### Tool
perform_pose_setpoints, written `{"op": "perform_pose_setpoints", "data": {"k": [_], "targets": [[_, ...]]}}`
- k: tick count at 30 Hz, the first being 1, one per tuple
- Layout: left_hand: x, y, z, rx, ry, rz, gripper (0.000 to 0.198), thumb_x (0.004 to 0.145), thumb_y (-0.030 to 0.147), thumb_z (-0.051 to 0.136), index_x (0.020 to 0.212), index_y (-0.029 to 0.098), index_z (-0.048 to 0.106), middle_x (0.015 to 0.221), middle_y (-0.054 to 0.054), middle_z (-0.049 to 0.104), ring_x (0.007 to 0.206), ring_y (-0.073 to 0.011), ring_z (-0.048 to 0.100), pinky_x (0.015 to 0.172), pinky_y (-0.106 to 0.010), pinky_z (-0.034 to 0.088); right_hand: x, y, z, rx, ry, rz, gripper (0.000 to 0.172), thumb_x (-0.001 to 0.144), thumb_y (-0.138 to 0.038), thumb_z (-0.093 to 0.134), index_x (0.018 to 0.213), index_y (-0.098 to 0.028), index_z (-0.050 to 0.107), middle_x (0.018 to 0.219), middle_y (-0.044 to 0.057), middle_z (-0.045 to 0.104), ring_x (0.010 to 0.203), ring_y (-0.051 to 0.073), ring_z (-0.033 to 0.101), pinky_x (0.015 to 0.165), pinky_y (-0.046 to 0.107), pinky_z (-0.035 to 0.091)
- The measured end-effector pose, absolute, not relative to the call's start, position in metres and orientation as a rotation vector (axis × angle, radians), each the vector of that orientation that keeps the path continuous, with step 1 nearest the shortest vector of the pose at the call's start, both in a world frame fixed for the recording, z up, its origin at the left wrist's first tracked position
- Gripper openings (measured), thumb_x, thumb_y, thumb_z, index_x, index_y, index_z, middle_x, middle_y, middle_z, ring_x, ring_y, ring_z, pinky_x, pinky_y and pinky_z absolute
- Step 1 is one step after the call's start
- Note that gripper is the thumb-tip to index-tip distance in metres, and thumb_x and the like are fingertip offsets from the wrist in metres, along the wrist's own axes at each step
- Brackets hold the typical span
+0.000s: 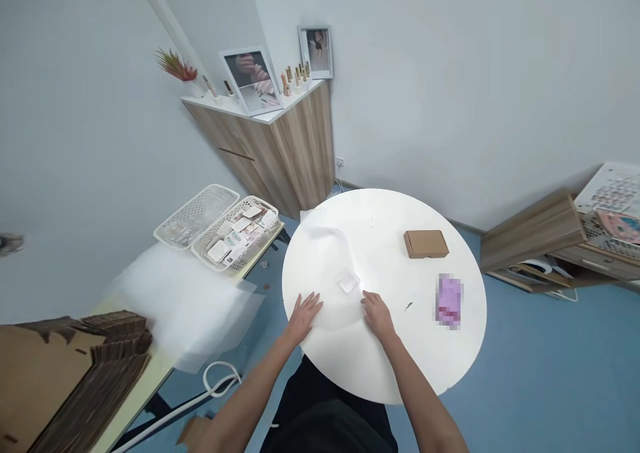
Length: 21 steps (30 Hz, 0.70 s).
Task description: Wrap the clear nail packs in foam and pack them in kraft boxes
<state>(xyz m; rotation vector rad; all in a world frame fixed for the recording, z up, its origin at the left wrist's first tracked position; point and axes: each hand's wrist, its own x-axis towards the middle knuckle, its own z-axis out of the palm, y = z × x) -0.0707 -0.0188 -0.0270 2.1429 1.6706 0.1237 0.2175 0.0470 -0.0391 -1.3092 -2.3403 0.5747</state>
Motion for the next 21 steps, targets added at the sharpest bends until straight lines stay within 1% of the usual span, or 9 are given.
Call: {"op": "perform_pose_setpoints", "data": {"k": [2,4,7,9,12,15,18,21], "targets": [[-0.085,-0.019,-0.028,2.189,1.710,0.042,0.069,0.075,-0.001,0.044,0.140,0.022,0.044,0.154,-0.009,0.036,0.145,-0.0263,0.025,0.118,-0.060,0.011,0.211,0.039,-0.045,-1.305,-2.330,0.596,0.032,0.083,-0.007,0.042,0.103,-0.022,0.062,0.125,0.009,0.061,0.114,0.024,0.054,0.089,0.041,0.052],[-0.099,-0.016,-0.027,2.243,1.716,-0.007,0.074,0.074,-0.004,0.041,0.143,0.023,0.040,0.154,-0.008,0.035,0.146,-0.0261,0.023,0.118,-0.060,0.011,0.204,0.036,-0.051,-1.310,-2.304,0.599,0.033,0.086,-0.009,0.039,0.109,-0.022,0.060,0.126,0.009,0.060,0.116,0.024,0.053,0.092,0.042,0.051],[-0.121,-0.007,-0.025,2.320,1.665,-0.047,0.075,0.076,-0.007,0.034,0.143,0.026,0.040,0.153,-0.005,0.037,0.146,-0.0238,0.023,0.118,-0.059,0.010,0.197,0.044,-0.060,-1.382,-2.244,0.573,0.042,0.085,-0.009,0.036,0.122,-0.020,0.053,0.130,0.012,0.056,0.122,0.025,0.049,0.100,0.045,0.046],[-0.134,-0.003,-0.023,2.344,1.639,-0.076,0.074,0.078,-0.006,0.032,0.144,0.026,0.039,0.154,-0.004,0.037,0.146,-0.0236,0.022,0.118,-0.058,0.011,0.193,0.056,-0.065,-1.437,-2.237,0.566,0.048,0.084,-0.014,0.040,0.132,-0.017,0.045,0.135,0.016,0.051,0.127,0.027,0.046,0.103,0.048,0.043],[-0.142,-0.005,-0.019,2.353,1.623,-0.083,0.074,0.077,0.001,0.042,0.148,0.022,0.031,0.158,-0.008,0.027,0.147,-0.0262,0.016,0.118,-0.056,0.012,0.182,0.076,-0.070,-1.430,-2.322,0.579,0.062,0.080,-0.022,0.049,0.140,-0.015,0.035,0.142,0.018,0.045,0.133,0.031,0.039,0.105,0.053,0.038],[-0.133,-0.015,-0.021,2.403,1.513,-0.038,0.081,0.076,0.012,0.052,0.151,0.020,0.021,0.160,-0.009,0.019,0.148,-0.0264,0.012,0.119,-0.051,0.014,0.166,0.092,-0.072,-1.464,-2.399,0.583,0.068,0.077,-0.024,0.053,0.142,-0.014,0.033,0.145,0.019,0.042,0.136,0.033,0.035,0.108,0.053,0.032],[-0.116,-0.026,-0.031,2.438,1.484,0.008,0.074,0.082,0.016,0.050,0.151,0.021,0.022,0.159,-0.008,0.023,0.147,-0.0246,0.017,0.119,-0.047,0.019,0.150,0.100,-0.073,-1.542,-2.399,0.566,0.067,0.078,-0.025,0.051,0.142,-0.016,0.033,0.145,0.017,0.043,0.135,0.033,0.036,0.109,0.054,0.029],[-0.106,-0.031,-0.046,2.413,1.585,0.033,0.062,0.089,0.015,0.041,0.149,0.022,0.027,0.156,-0.009,0.033,0.145,-0.0254,0.026,0.117,-0.051,0.023,0.146,0.103,-0.074,-1.524,-2.368,0.531,0.066,0.077,-0.020,0.048,0.142,-0.016,0.033,0.138,0.017,0.049,0.132,0.032,0.039,0.109,0.053,0.030]]}}
